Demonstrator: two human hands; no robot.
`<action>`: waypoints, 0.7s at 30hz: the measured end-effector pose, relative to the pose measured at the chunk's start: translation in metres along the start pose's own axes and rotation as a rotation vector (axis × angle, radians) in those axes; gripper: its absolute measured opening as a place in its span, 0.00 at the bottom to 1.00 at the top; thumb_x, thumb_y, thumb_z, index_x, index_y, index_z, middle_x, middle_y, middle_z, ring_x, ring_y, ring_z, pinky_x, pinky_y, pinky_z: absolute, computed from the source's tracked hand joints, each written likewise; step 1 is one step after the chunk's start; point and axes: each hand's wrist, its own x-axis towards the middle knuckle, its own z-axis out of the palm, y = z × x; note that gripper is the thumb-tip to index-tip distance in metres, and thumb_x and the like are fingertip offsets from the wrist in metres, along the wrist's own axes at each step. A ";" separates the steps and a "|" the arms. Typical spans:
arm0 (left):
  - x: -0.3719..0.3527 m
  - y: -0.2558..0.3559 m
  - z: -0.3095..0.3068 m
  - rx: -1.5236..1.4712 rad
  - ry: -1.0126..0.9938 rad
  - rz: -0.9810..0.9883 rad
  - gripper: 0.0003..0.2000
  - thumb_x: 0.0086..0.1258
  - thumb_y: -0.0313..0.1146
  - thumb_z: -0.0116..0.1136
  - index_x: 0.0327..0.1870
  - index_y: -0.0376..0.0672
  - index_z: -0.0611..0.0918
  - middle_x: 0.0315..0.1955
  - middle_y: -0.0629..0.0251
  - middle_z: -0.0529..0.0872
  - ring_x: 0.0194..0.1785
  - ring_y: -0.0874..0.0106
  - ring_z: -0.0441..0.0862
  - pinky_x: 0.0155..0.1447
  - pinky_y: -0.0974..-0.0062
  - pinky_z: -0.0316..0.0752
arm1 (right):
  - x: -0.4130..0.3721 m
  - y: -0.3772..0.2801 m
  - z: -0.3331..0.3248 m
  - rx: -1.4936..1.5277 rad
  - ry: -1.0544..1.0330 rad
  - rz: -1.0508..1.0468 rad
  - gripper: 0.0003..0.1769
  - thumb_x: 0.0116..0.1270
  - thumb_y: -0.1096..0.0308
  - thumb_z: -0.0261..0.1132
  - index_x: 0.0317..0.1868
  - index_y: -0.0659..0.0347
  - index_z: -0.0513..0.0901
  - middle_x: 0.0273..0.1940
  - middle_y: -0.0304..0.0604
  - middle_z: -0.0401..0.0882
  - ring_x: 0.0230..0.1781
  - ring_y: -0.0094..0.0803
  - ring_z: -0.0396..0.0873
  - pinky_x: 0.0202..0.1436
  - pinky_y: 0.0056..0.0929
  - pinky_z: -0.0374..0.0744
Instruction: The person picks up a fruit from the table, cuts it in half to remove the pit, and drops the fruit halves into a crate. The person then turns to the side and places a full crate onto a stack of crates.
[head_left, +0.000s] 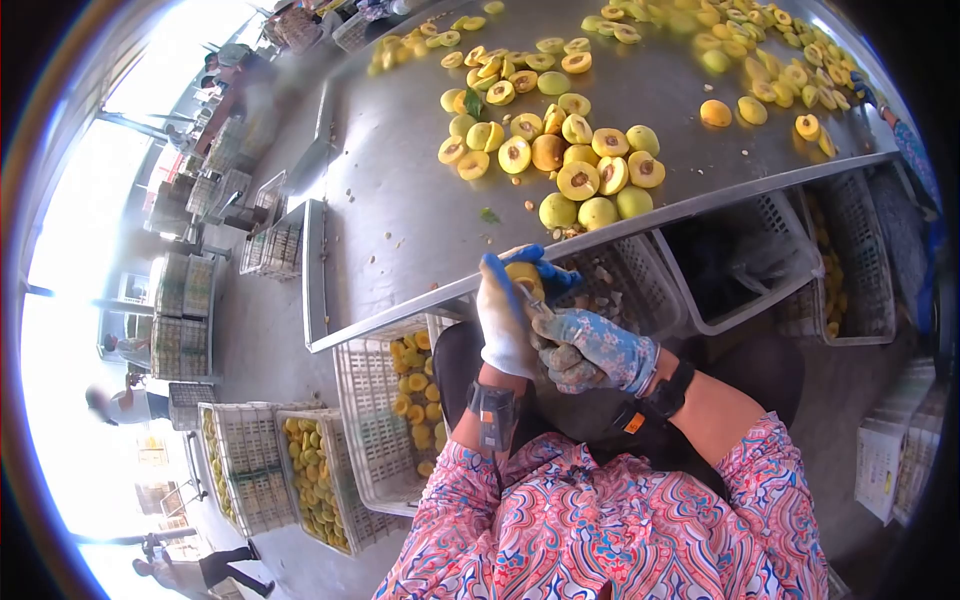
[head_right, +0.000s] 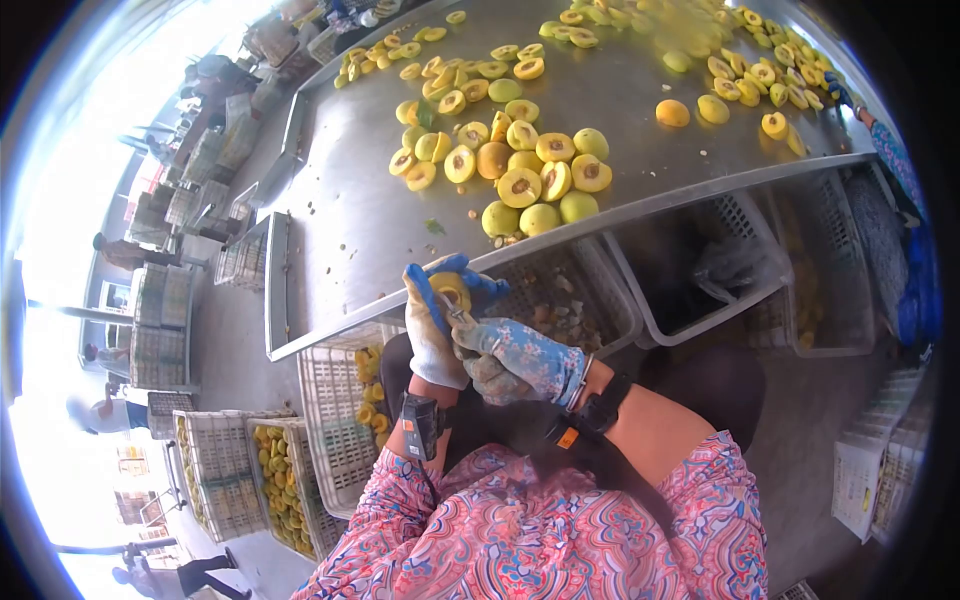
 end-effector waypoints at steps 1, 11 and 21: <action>-0.004 0.004 0.000 0.013 0.039 -0.016 0.29 0.78 0.57 0.42 0.50 0.32 0.77 0.30 0.58 0.80 0.36 0.63 0.83 0.48 0.56 0.83 | 0.001 0.000 0.002 -0.018 0.019 0.004 0.16 0.78 0.51 0.54 0.32 0.47 0.72 0.15 0.24 0.59 0.09 0.15 0.55 0.13 0.19 0.56; -0.013 0.068 -0.103 0.214 0.378 0.136 0.24 0.80 0.50 0.45 0.45 0.34 0.82 0.29 0.62 0.85 0.29 0.72 0.81 0.34 0.70 0.80 | -0.010 0.002 0.003 -0.219 -0.065 0.006 0.11 0.75 0.55 0.59 0.37 0.51 0.73 0.18 0.26 0.63 0.11 0.16 0.59 0.14 0.20 0.59; 0.017 0.160 -0.152 1.727 0.219 0.368 0.17 0.69 0.37 0.61 0.56 0.41 0.81 0.50 0.52 0.83 0.52 0.57 0.81 0.58 0.66 0.74 | 0.011 0.062 -0.133 -2.112 0.283 0.368 0.14 0.63 0.67 0.57 0.41 0.61 0.88 0.43 0.55 0.86 0.45 0.49 0.85 0.50 0.41 0.82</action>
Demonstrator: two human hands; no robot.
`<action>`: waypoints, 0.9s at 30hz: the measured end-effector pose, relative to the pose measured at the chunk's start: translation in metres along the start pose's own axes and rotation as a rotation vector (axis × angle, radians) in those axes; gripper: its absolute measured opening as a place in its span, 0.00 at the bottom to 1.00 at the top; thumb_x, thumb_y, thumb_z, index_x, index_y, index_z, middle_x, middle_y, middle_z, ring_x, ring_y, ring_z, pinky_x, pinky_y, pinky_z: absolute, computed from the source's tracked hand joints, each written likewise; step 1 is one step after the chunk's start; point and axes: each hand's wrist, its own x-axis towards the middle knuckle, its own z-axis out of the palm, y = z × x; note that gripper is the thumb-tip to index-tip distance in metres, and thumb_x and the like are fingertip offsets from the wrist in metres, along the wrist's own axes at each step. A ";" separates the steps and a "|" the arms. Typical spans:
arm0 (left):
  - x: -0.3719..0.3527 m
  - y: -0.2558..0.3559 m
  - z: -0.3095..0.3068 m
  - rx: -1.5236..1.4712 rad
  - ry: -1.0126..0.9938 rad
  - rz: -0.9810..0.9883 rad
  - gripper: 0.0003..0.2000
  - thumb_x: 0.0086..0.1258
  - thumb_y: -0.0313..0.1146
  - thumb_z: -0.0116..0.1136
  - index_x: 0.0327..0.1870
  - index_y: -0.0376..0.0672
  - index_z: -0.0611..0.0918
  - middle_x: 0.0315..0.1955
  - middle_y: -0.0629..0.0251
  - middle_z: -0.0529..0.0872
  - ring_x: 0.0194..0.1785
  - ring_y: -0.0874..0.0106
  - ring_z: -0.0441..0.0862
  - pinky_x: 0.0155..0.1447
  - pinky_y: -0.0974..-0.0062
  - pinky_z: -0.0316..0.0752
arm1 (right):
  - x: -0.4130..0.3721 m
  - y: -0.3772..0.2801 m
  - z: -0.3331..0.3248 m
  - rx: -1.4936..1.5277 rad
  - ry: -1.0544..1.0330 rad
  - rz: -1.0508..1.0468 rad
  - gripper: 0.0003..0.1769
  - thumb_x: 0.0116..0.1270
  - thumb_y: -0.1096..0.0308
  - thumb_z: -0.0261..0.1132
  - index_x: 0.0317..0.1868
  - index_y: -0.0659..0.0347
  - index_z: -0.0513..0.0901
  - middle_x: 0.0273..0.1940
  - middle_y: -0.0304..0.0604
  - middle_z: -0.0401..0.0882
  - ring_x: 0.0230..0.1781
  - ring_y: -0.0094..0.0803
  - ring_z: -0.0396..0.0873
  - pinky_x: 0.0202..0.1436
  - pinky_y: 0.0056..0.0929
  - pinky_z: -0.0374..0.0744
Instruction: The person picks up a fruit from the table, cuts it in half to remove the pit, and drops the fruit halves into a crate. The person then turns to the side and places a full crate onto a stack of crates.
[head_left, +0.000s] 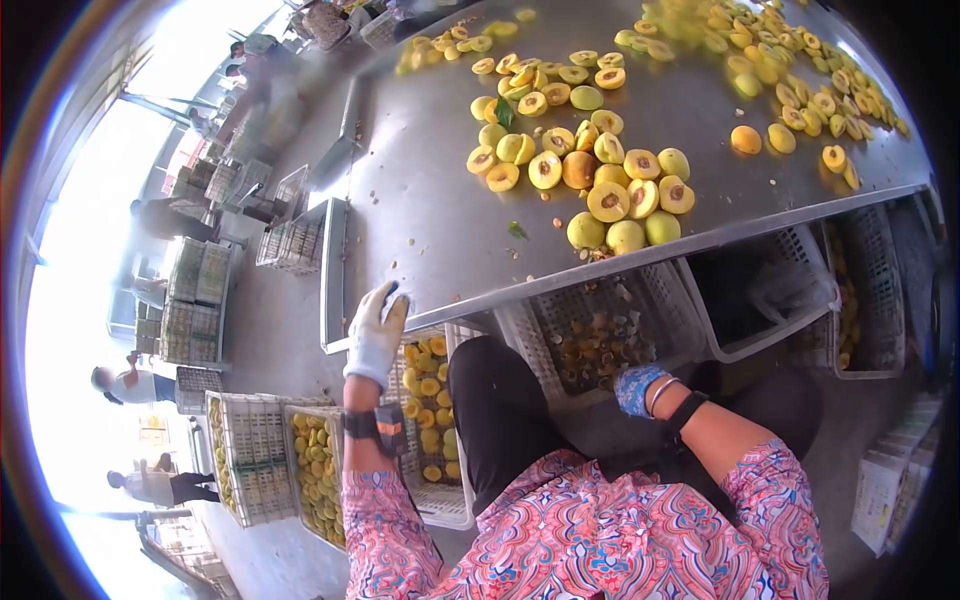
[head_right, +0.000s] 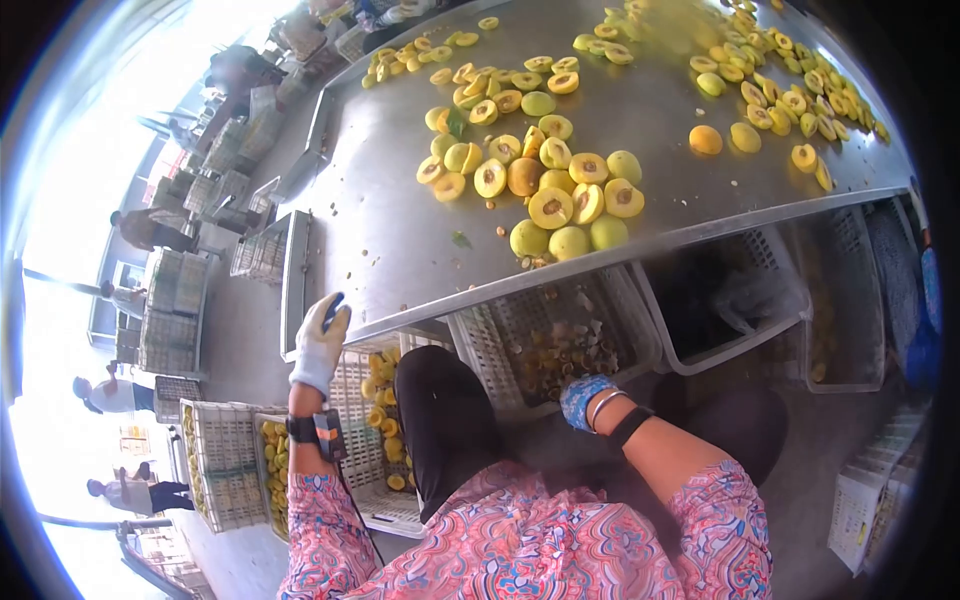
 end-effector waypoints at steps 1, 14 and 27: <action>0.020 0.022 0.006 -0.054 -0.062 -0.008 0.17 0.69 0.38 0.60 0.56 0.42 0.81 0.48 0.52 0.83 0.50 0.58 0.82 0.57 0.67 0.75 | 0.005 0.002 0.000 0.044 -0.024 -0.006 0.15 0.63 0.65 0.57 0.41 0.62 0.88 0.41 0.56 0.86 0.44 0.51 0.85 0.50 0.44 0.81; 0.186 0.094 0.167 0.134 -0.181 0.220 0.24 0.64 0.38 0.62 0.63 0.49 0.77 0.57 0.50 0.80 0.58 0.54 0.79 0.59 0.63 0.76 | -0.036 -0.007 -0.087 0.311 0.285 -0.149 0.17 0.69 0.58 0.55 0.49 0.59 0.82 0.42 0.57 0.82 0.43 0.55 0.82 0.48 0.49 0.78; 0.051 0.124 0.087 -1.169 -0.649 -0.419 0.15 0.72 0.39 0.61 0.53 0.42 0.81 0.33 0.67 0.84 0.27 0.81 0.76 0.25 0.85 0.69 | -0.045 -0.048 -0.148 0.995 0.880 -0.173 0.20 0.71 0.60 0.62 0.49 0.71 0.76 0.38 0.65 0.82 0.43 0.61 0.80 0.43 0.48 0.76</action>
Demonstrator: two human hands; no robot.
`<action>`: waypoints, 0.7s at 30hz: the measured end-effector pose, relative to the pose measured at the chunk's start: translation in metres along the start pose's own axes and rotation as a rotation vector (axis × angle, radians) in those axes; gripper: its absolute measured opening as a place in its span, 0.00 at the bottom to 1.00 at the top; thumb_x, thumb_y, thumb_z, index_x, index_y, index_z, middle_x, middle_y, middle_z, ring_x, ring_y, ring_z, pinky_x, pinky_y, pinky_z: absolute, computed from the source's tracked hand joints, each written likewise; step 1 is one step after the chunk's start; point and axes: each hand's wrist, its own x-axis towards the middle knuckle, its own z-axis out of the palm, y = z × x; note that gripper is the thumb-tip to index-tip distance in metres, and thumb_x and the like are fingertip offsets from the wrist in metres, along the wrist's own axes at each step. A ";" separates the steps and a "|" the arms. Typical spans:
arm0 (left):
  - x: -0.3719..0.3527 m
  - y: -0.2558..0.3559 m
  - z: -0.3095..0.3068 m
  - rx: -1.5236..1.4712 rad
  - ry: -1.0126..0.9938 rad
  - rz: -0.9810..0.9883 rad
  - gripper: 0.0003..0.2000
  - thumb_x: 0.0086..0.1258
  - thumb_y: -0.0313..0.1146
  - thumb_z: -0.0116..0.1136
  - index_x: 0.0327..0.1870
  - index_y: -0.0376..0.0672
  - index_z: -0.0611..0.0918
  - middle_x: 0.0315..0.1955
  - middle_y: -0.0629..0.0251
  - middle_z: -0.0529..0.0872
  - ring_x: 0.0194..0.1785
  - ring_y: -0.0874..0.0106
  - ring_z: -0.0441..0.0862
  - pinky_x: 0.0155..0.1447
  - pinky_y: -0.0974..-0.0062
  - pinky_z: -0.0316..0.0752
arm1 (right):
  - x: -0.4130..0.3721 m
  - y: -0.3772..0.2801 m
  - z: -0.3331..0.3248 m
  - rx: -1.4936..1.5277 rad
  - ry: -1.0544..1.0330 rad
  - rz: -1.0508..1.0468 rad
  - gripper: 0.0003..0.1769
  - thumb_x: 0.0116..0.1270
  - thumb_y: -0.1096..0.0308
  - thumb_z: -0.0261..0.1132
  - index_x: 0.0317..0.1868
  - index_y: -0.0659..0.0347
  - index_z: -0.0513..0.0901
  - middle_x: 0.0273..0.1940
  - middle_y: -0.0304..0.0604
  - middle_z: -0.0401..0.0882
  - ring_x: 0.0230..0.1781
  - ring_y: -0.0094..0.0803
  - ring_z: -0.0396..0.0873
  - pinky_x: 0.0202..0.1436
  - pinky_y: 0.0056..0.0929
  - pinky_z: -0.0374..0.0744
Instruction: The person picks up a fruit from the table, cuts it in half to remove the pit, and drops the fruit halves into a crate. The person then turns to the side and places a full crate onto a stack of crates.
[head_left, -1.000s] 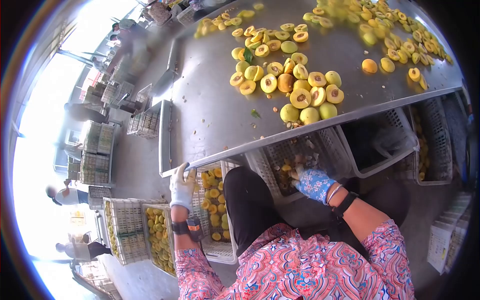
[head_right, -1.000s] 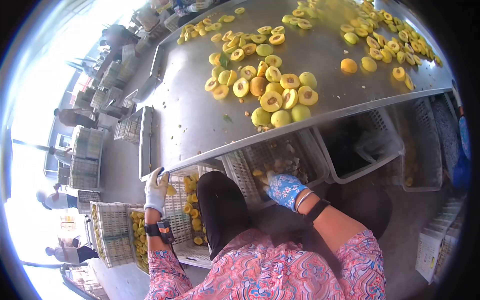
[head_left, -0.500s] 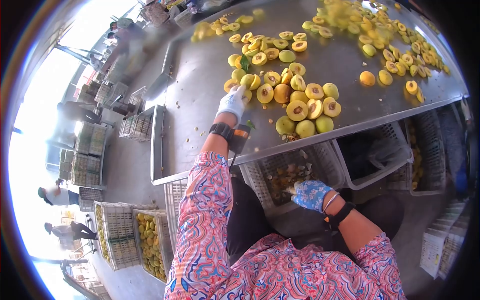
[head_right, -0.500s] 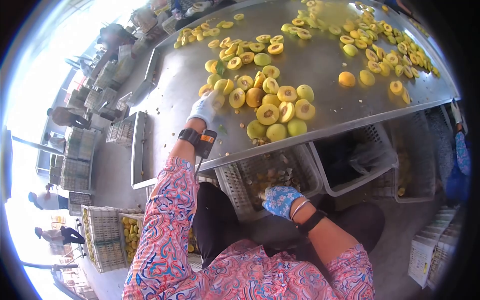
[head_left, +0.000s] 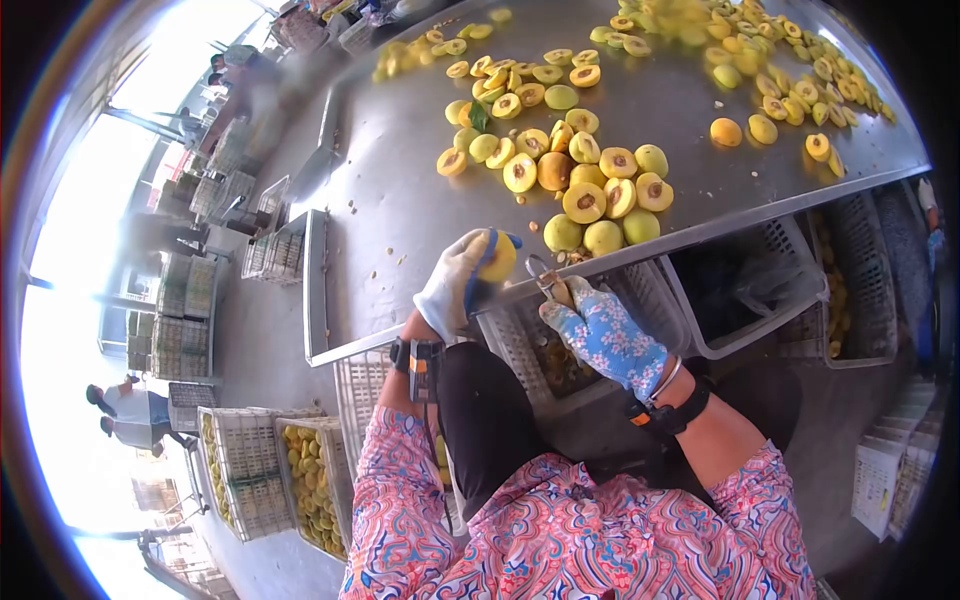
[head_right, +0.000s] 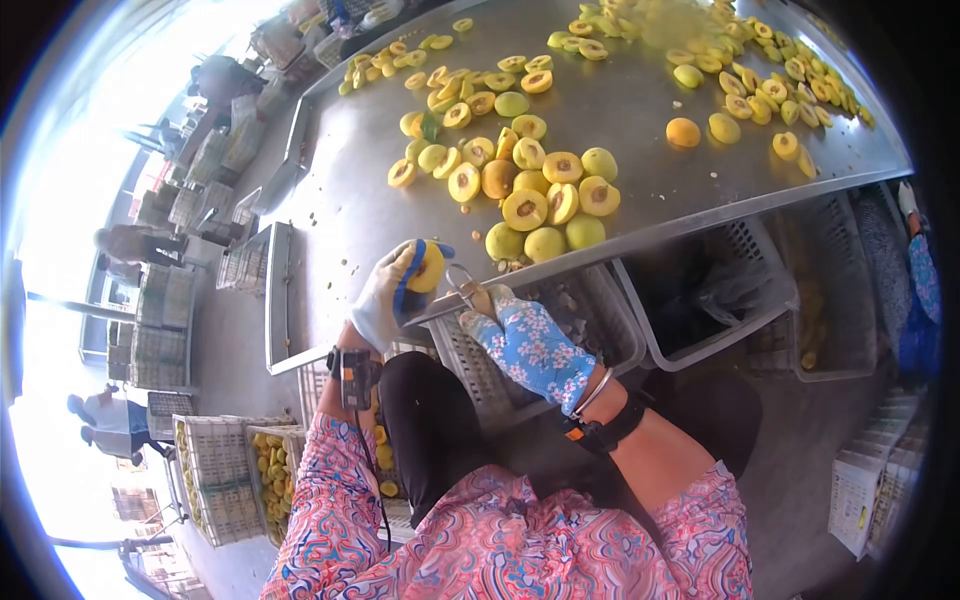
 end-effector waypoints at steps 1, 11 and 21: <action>-0.009 -0.006 0.000 -0.083 -0.037 0.005 0.17 0.73 0.42 0.60 0.54 0.40 0.80 0.35 0.66 0.84 0.28 0.80 0.77 0.26 0.84 0.70 | -0.001 0.002 0.006 -0.034 -0.005 -0.021 0.19 0.71 0.60 0.62 0.49 0.71 0.76 0.37 0.65 0.82 0.41 0.61 0.80 0.42 0.49 0.76; -0.049 -0.037 0.038 -0.185 -0.188 0.204 0.33 0.74 0.59 0.48 0.63 0.35 0.72 0.48 0.51 0.83 0.48 0.63 0.85 0.46 0.72 0.84 | -0.014 0.014 0.026 -0.350 -0.077 -0.116 0.16 0.71 0.60 0.59 0.45 0.67 0.73 0.28 0.62 0.80 0.32 0.60 0.80 0.34 0.54 0.76; -0.045 -0.062 0.050 -0.213 0.038 0.356 0.27 0.77 0.54 0.48 0.59 0.36 0.75 0.39 0.53 0.84 0.40 0.67 0.84 0.42 0.71 0.83 | -0.020 0.024 0.048 0.300 -0.112 0.143 0.11 0.75 0.62 0.57 0.46 0.61 0.76 0.22 0.42 0.76 0.20 0.37 0.76 0.24 0.31 0.72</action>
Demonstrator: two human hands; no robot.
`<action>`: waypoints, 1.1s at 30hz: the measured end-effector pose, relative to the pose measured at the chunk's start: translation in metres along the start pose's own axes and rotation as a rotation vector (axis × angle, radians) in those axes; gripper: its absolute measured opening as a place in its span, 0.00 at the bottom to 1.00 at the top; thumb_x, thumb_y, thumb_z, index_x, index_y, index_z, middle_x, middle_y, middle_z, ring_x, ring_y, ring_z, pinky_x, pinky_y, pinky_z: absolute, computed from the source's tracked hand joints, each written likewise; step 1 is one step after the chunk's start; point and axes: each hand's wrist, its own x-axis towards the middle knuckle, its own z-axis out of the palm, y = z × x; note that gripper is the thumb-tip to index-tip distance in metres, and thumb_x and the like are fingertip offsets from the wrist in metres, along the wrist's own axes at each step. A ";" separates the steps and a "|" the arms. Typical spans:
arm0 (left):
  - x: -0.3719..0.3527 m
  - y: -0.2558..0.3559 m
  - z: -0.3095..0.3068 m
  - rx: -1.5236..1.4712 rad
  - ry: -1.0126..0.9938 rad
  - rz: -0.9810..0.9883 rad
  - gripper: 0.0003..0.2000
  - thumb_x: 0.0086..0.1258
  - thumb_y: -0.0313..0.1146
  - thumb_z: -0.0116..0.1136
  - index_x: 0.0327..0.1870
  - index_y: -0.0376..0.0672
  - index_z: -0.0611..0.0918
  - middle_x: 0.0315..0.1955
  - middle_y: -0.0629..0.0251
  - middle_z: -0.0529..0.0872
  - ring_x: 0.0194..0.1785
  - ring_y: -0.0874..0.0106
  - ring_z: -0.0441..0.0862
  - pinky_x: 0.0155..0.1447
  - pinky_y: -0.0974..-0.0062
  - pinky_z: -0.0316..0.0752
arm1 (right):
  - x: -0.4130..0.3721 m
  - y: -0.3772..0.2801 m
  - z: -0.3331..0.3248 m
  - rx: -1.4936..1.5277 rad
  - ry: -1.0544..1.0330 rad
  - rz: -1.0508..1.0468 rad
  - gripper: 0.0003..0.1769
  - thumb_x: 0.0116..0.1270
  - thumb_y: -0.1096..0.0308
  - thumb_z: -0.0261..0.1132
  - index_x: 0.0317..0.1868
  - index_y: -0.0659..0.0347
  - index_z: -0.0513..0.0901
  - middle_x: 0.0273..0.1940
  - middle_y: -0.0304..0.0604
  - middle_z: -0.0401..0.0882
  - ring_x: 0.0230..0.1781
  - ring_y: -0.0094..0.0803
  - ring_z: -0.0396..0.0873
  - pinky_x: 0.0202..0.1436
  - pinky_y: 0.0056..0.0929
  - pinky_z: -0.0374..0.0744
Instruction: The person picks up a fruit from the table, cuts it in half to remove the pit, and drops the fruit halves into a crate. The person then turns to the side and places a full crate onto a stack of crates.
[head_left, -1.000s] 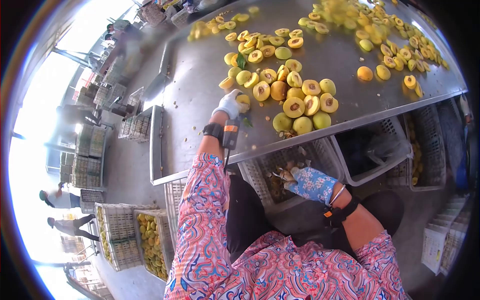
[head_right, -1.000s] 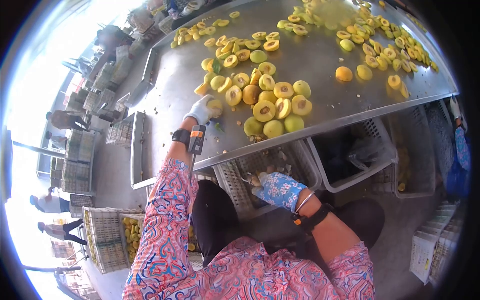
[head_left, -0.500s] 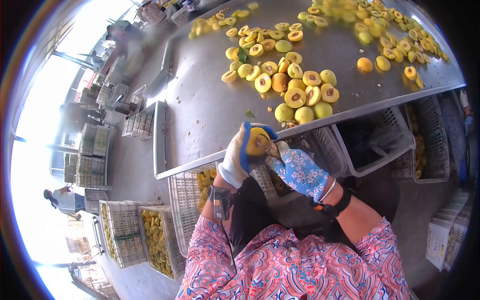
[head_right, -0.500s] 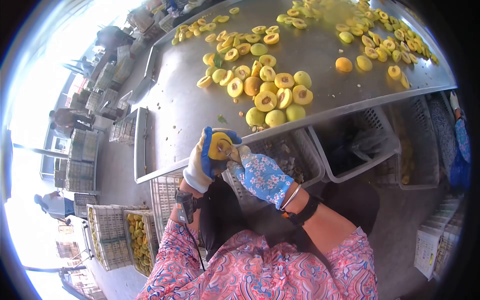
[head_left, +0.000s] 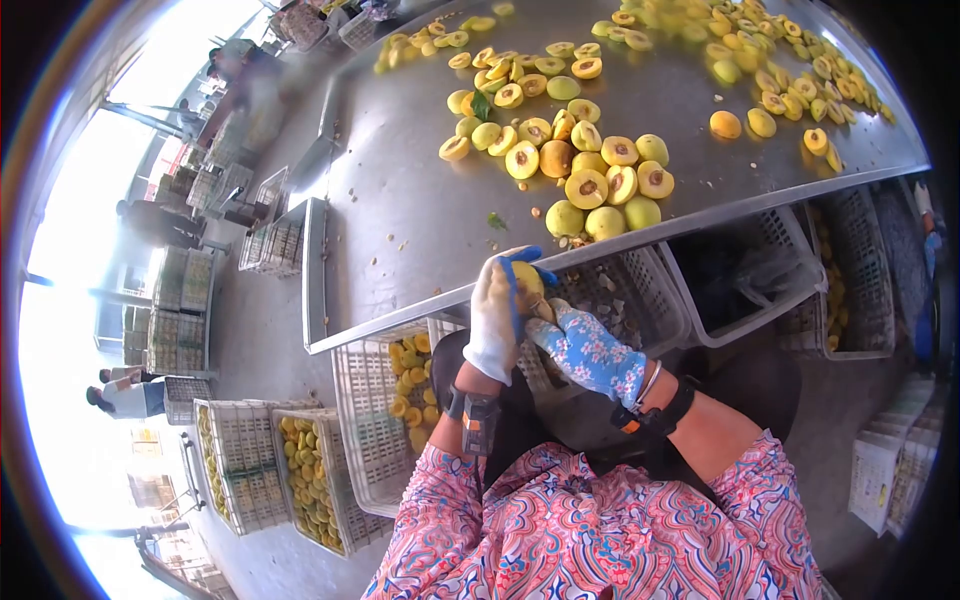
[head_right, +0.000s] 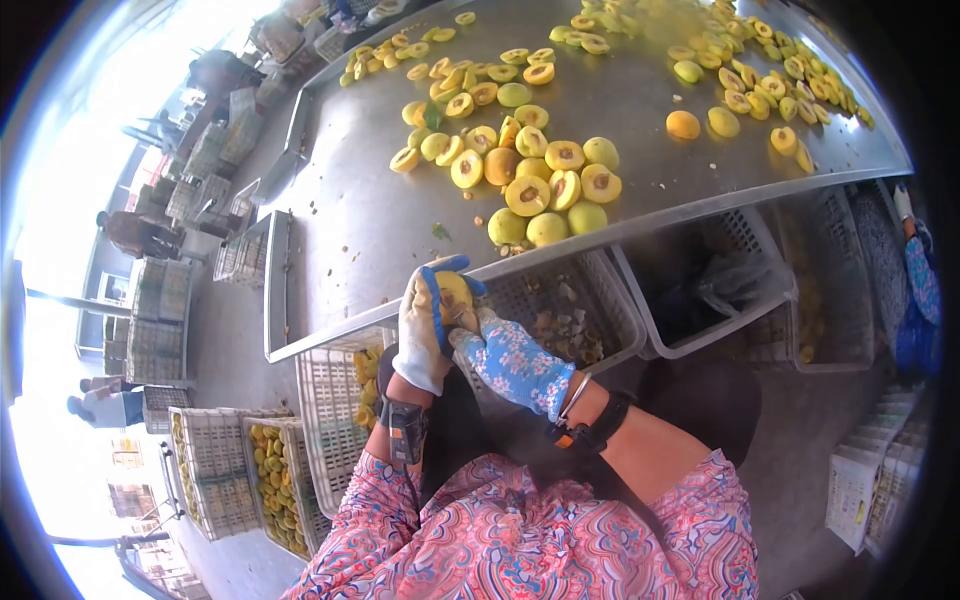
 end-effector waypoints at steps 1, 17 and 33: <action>-0.001 0.000 0.000 0.023 0.009 0.007 0.27 0.77 0.55 0.47 0.59 0.36 0.75 0.39 0.53 0.84 0.40 0.67 0.84 0.42 0.71 0.83 | -0.002 -0.007 0.000 0.154 -0.055 0.099 0.10 0.76 0.62 0.56 0.45 0.59 0.77 0.20 0.38 0.74 0.17 0.31 0.74 0.21 0.27 0.71; -0.011 0.016 -0.051 -0.101 0.143 0.017 0.28 0.78 0.56 0.45 0.55 0.35 0.77 0.30 0.58 0.85 0.25 0.73 0.79 0.26 0.81 0.72 | -0.025 -0.041 -0.046 0.612 -0.507 0.496 0.16 0.76 0.50 0.57 0.43 0.54 0.74 0.18 0.28 0.63 0.11 0.16 0.58 0.13 0.19 0.59; 0.193 0.030 -0.036 1.557 -0.211 0.616 0.25 0.68 0.32 0.54 0.68 0.50 0.72 0.64 0.53 0.74 0.61 0.52 0.77 0.62 0.63 0.74 | 0.000 -0.034 -0.054 0.516 -0.002 0.251 0.10 0.76 0.63 0.59 0.53 0.52 0.72 0.23 0.26 0.68 0.16 0.12 0.64 0.17 0.16 0.63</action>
